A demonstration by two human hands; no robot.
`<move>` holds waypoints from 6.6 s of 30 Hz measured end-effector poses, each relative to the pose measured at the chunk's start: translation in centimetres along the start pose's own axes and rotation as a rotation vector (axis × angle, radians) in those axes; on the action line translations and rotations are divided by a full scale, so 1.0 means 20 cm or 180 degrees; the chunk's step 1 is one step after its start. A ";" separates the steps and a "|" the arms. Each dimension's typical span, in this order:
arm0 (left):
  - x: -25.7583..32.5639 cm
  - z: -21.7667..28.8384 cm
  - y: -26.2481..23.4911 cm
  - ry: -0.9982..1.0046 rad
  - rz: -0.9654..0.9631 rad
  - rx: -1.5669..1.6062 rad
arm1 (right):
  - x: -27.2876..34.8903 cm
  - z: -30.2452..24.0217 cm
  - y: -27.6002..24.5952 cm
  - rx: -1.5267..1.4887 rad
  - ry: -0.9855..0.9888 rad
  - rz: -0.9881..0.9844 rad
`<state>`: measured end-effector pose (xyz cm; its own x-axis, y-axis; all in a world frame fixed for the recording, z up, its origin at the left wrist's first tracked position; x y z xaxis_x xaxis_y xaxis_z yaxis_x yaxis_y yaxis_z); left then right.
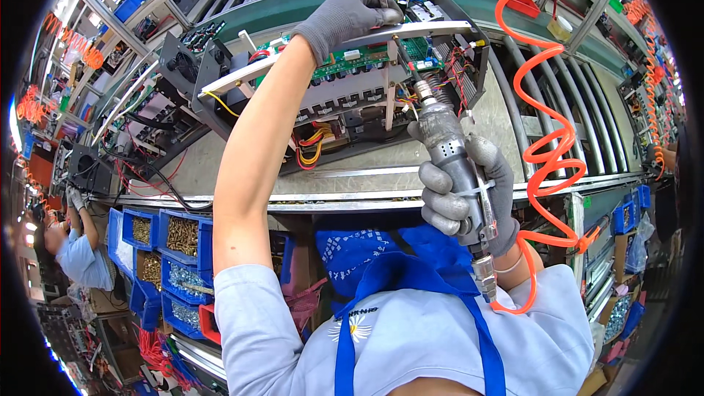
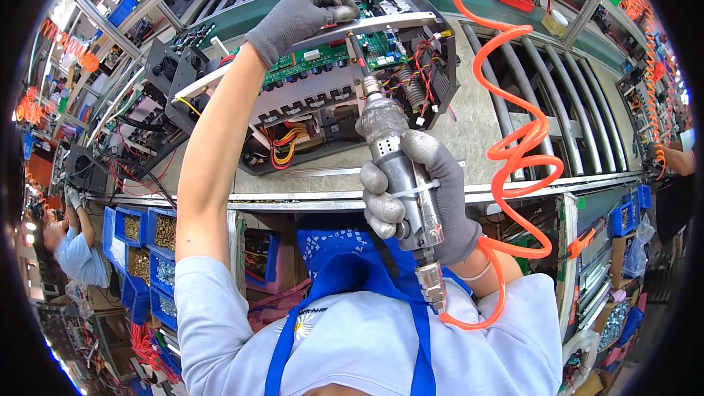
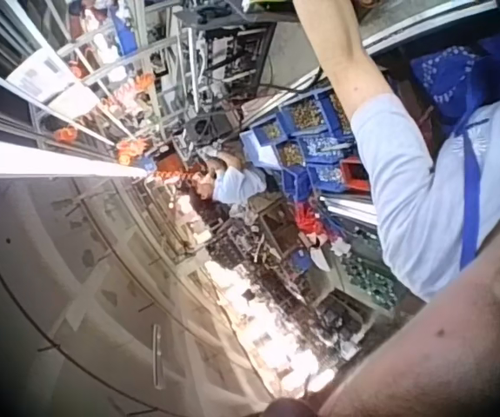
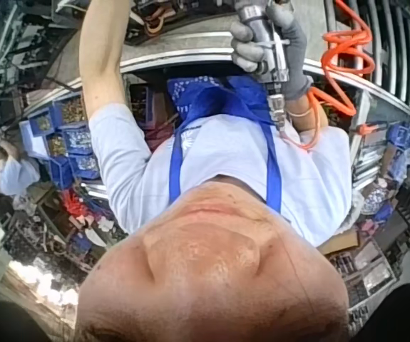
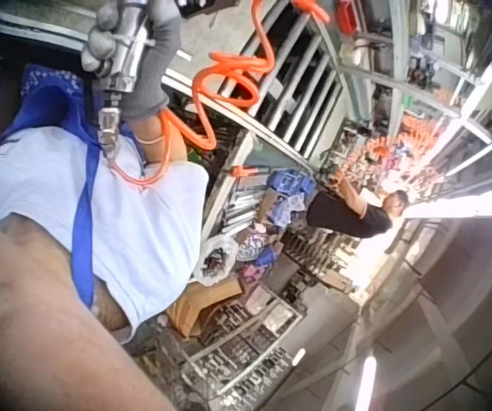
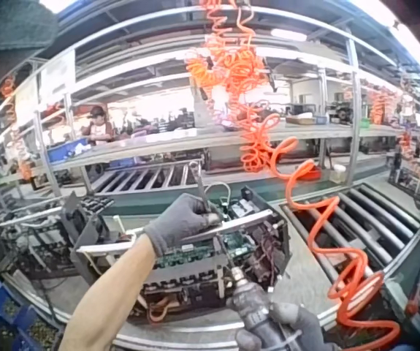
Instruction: The person assembles an electronic device on a workbench, using a cordless screwdriver and a pneumatic screwdriver to fasten screws into a metal frame and circuit board assembly. They handle metal rails, screws, and wires, securing components together.
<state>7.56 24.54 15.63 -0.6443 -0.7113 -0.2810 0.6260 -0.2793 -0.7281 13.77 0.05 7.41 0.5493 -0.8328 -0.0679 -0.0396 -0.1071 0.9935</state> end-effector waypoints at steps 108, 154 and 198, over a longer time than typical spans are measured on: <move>0.76 -0.65 -0.71 -0.0539 -0.0775 -0.0457 | -0.47 0.84 0.00 0.1059 0.0257 0.0649; 2.97 -0.59 -0.67 -0.3755 -0.0510 -0.2003 | -0.51 0.85 0.20 0.0159 0.0926 -0.0581; 1.46 -0.17 -0.86 0.0202 0.1366 0.2855 | -0.49 0.74 0.08 0.0133 0.0854 -0.0192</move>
<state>-23.63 10.75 17.85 -0.2914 -0.8378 -0.4618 0.8949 -0.4093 0.1777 -4.09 -0.04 8.28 0.7530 -0.6512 -0.0946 -0.0315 -0.1791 0.9833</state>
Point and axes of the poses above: each hand's wrist, its own x-axis away from the middle knuckle, its own y-axis out of the palm, z = x × y, the point moved 9 cm from there along -x, towards the middle knuckle, and after that the axes turned 5 degrees about -x, right-handed, at the moved point
